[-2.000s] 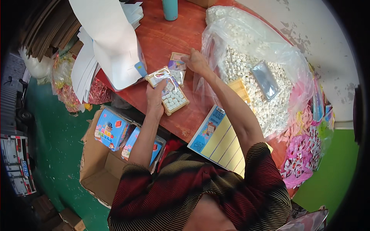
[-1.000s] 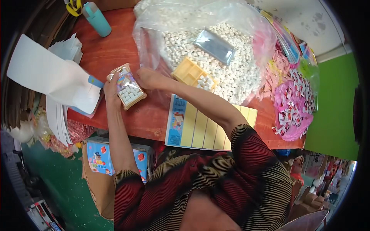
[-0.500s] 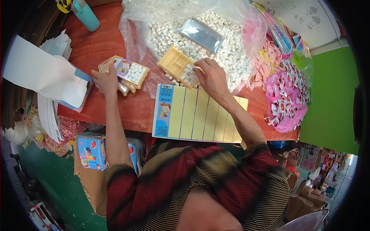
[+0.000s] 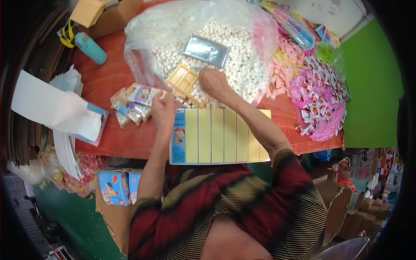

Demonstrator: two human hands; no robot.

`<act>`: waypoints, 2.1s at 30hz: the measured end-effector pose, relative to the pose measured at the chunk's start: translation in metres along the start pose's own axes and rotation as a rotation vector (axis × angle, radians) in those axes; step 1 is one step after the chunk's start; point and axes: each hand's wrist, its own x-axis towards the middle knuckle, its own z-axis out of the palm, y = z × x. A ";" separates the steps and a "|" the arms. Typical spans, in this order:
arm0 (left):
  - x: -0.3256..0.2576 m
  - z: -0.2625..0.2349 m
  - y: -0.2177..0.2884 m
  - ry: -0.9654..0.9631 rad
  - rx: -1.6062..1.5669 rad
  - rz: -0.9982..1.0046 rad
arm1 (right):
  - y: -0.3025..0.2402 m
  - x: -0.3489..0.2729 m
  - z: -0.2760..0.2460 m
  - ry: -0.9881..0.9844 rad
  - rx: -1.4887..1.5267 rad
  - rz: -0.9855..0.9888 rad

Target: The person is packaging small items into trays, bagging them, and placing them into boxes.

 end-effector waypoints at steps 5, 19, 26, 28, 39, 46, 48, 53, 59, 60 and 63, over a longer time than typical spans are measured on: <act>0.002 0.024 0.012 -0.287 -0.473 -0.408 | 0.007 -0.004 -0.017 -0.003 0.093 0.077; 0.027 0.081 -0.001 -0.391 -1.144 -0.528 | 0.033 0.000 -0.039 0.262 0.134 0.046; 0.027 0.062 -0.010 -0.413 -1.190 -0.526 | 0.058 0.051 -0.033 -0.082 0.191 -0.104; 0.025 0.057 -0.009 -0.412 -1.212 -0.550 | 0.066 0.065 -0.037 -0.259 0.443 0.011; 0.012 0.052 -0.002 -0.505 -1.231 -0.565 | 0.101 0.073 -0.028 -0.451 0.847 0.117; 0.014 0.046 -0.007 -0.543 -1.263 -0.519 | 0.073 0.064 -0.033 -0.249 0.264 -0.105; 0.014 0.049 -0.005 -0.508 -1.228 -0.541 | 0.079 0.057 -0.019 -0.086 0.004 -0.247; 0.020 0.051 -0.014 -0.570 -1.156 -0.553 | 0.085 0.052 -0.004 0.186 0.317 -0.249; 0.013 0.045 -0.004 -0.641 -1.144 -0.565 | 0.055 0.036 -0.012 0.407 0.015 -0.238; 0.011 0.044 -0.003 -0.641 -1.132 -0.569 | 0.047 0.031 -0.015 0.325 0.002 -0.129; 0.008 0.046 -0.005 -0.650 -1.120 -0.579 | 0.041 0.001 -0.037 0.286 0.175 -0.086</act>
